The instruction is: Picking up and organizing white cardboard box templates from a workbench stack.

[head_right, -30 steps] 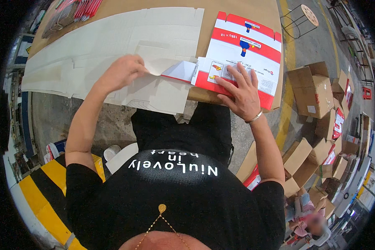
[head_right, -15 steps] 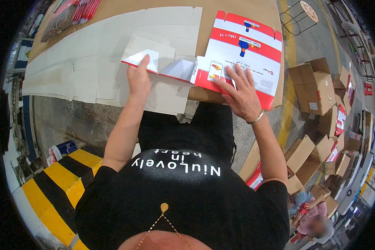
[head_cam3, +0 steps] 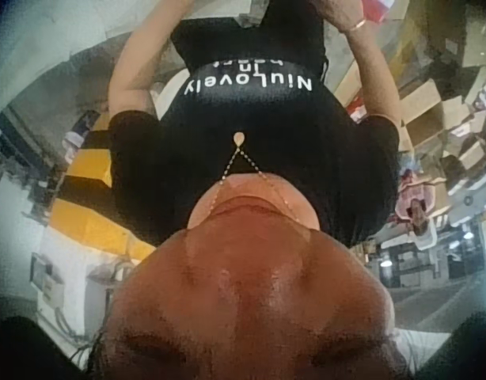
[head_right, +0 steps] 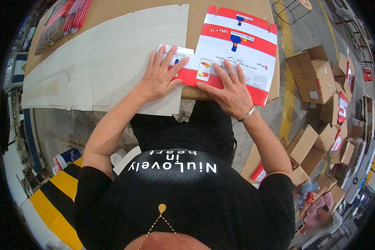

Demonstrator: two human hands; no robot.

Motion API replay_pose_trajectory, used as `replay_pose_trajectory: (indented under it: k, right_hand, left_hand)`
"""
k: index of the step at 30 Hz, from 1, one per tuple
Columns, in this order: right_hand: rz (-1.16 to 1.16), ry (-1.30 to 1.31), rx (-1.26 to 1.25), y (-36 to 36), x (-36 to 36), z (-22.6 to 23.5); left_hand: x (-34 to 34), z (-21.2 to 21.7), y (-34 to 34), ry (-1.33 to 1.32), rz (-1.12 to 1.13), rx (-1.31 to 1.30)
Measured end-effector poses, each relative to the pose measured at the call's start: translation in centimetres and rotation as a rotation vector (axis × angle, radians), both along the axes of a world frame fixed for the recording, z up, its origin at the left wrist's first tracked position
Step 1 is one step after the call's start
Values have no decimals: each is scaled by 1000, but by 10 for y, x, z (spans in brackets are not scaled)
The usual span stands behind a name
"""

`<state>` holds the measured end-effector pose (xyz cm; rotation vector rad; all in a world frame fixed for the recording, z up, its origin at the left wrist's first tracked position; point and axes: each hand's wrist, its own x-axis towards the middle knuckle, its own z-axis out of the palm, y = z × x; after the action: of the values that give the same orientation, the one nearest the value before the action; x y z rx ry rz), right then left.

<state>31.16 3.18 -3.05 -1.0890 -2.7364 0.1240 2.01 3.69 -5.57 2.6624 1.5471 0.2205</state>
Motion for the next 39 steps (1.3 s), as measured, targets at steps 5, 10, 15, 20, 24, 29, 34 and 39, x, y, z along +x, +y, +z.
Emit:
replay_pose_trajectory:
  k: [5,10,15,20,24,29,34,39]
  right_hand:
    - [-16,-84,18,-2,-2,-1]
    - [-28,-44,18,-2,-1,-2]
    - [-53,-32,21,1,-5,-1]
    - [-43,-28,32,3,-3,4]
    - [-11,-39,51,7,-2,7]
    - [-204,21,162,88,55,24]
    - [-562,503,-295,192,127,18]
    - [-691,1244,-919,235,108,17]
  left_hand:
    - [6,1,-3,-38,78,2]
    - [17,5,-5,-34,135,0]
    - [45,13,1,-76,326,-45]
    - [79,18,32,-90,540,-98]
    - [70,10,63,-65,622,-82]
    - [10,28,54,-245,646,132]
    - [-88,67,-15,-90,739,-165]
    - [-160,27,-76,-91,776,-242]
